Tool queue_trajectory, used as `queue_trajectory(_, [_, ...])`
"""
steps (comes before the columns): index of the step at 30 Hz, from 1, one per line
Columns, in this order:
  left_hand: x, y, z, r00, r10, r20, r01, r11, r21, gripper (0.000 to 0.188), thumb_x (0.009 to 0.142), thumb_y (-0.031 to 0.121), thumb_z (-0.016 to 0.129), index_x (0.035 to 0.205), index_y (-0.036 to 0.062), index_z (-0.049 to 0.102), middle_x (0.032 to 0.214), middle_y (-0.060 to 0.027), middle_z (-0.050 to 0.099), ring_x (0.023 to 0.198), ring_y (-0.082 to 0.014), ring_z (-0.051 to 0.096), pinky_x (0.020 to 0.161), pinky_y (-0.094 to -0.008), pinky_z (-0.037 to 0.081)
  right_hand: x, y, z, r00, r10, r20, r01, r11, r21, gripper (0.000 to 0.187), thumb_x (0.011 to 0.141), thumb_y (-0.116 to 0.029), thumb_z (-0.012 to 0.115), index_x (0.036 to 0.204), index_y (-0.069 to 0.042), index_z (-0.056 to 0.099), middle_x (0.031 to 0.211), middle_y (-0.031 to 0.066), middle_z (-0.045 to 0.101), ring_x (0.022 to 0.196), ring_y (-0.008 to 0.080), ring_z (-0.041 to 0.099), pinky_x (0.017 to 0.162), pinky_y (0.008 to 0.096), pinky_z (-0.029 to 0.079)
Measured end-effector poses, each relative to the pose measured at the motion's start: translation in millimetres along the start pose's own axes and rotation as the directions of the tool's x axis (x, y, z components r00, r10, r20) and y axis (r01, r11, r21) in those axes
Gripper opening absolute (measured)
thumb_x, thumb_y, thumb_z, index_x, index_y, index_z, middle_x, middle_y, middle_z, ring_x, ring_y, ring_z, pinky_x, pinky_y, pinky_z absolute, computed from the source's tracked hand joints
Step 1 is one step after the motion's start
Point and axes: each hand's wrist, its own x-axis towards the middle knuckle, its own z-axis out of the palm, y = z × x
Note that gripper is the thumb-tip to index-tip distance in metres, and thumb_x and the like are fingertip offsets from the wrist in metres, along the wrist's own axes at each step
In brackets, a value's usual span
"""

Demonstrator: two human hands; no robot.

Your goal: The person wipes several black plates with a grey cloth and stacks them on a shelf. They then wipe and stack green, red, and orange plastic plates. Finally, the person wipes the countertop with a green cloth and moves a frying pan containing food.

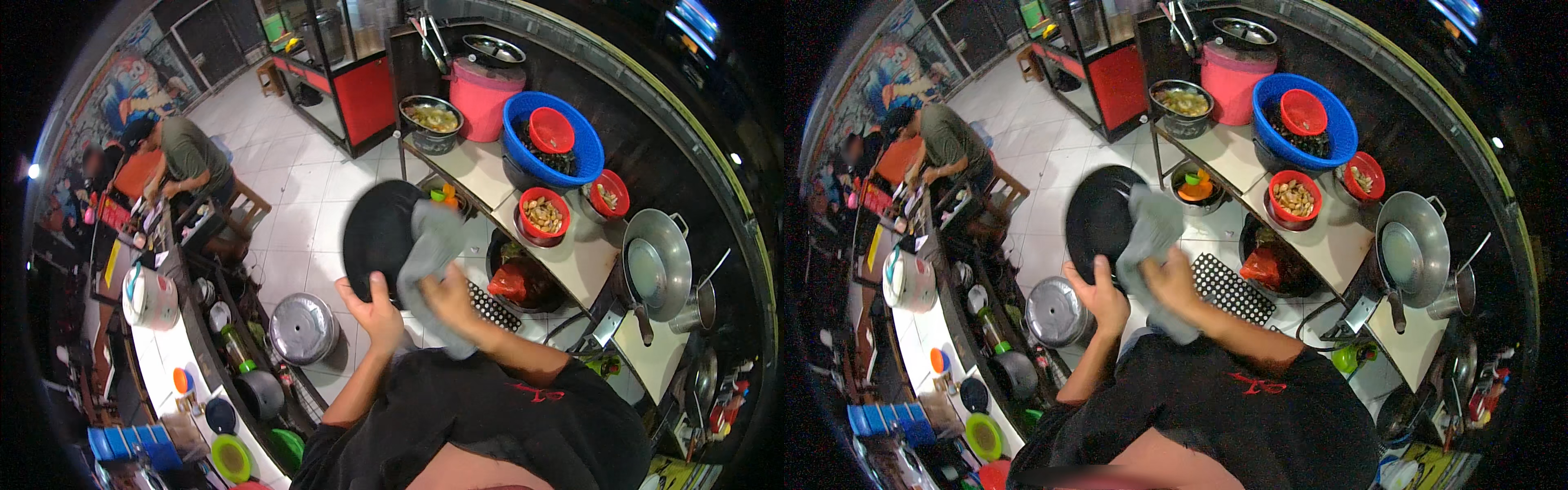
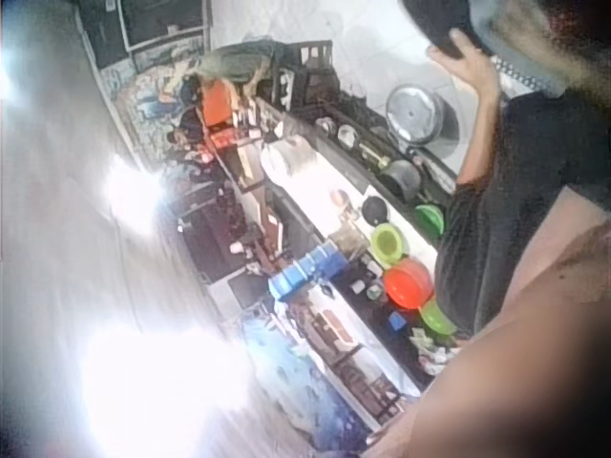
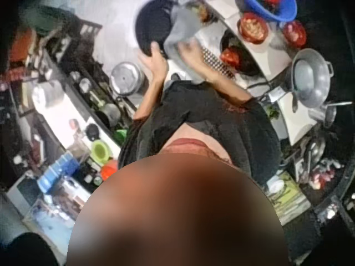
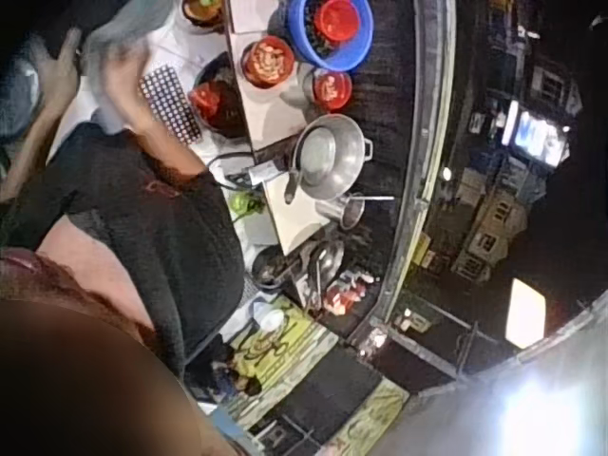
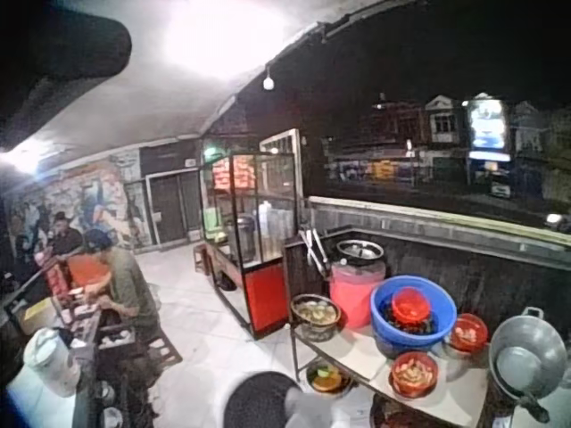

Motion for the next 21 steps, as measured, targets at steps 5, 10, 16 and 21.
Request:
queue_trajectory(5, [83.0, -9.5, -0.9, 0.993, -0.039, 0.115, 0.058, 0.985, -0.162, 0.032, 0.089, 0.006, 0.062, 0.118, 0.0014, 0.049, 0.112, -0.0066, 0.057, 0.099, -0.012, 0.053, 0.089, -0.0256, 0.043, 44.0, 15.7, 35.8, 0.947, -0.223, 0.231, 0.155, 0.948, 0.277, 0.021, 0.089, -0.004, 0.056, 0.108, 0.003, 0.062, 0.105, 0.007, 0.066, 0.096, 0.0147, 0.06, 0.087, 0.0314, 0.048])
queue_trajectory(10, [178.1, 28.2, -52.2, 0.734, -0.129, 0.666, 0.164, 0.986, 0.011, 0.039, 0.085, 0.001, 0.06, 0.124, -0.0004, 0.054, 0.102, -0.0097, 0.067, 0.092, -0.0143, 0.063, 0.083, -0.0275, 0.051, 127.7, -30.0, -38.3, 0.67, -0.176, 0.721, 0.438, 0.878, -0.192, 0.039, 0.074, -0.013, 0.057, 0.11, 0.0, 0.062, 0.11, 0.0214, 0.064, 0.106, 0.0389, 0.06, 0.096, 0.0432, 0.046])
queue_trajectory(16, [167.7, 27.0, -9.0, 0.969, -0.066, 0.237, 0.026, 0.985, 0.168, 0.018, 0.094, 0.015, 0.063, 0.102, -0.0015, 0.065, 0.081, -0.0024, 0.067, 0.075, -0.0077, 0.058, 0.068, -0.0258, 0.049, 175.5, 4.8, 5.0, 0.992, -0.109, 0.066, 0.09, 0.964, 0.249, 0.025, 0.092, -0.008, 0.05, 0.112, 0.002, 0.06, 0.108, 0.0121, 0.064, 0.099, 0.0233, 0.06, 0.089, 0.0349, 0.049])
queue_trajectory(21, [136.9, -38.9, 21.3, 0.912, 0.118, -0.393, -0.1, 0.993, 0.065, 0.021, 0.096, 0.014, 0.061, 0.109, -0.0013, 0.056, 0.091, -0.0017, 0.063, 0.083, -0.0088, 0.056, 0.073, -0.0258, 0.048, 140.0, 50.2, 125.6, 0.963, 0.244, 0.113, -0.268, 0.902, 0.337, 0.031, 0.1, -0.017, 0.05, 0.124, 0.003, 0.052, 0.127, 0.0119, 0.054, 0.122, 0.0247, 0.045, 0.107, 0.0349, 0.031])
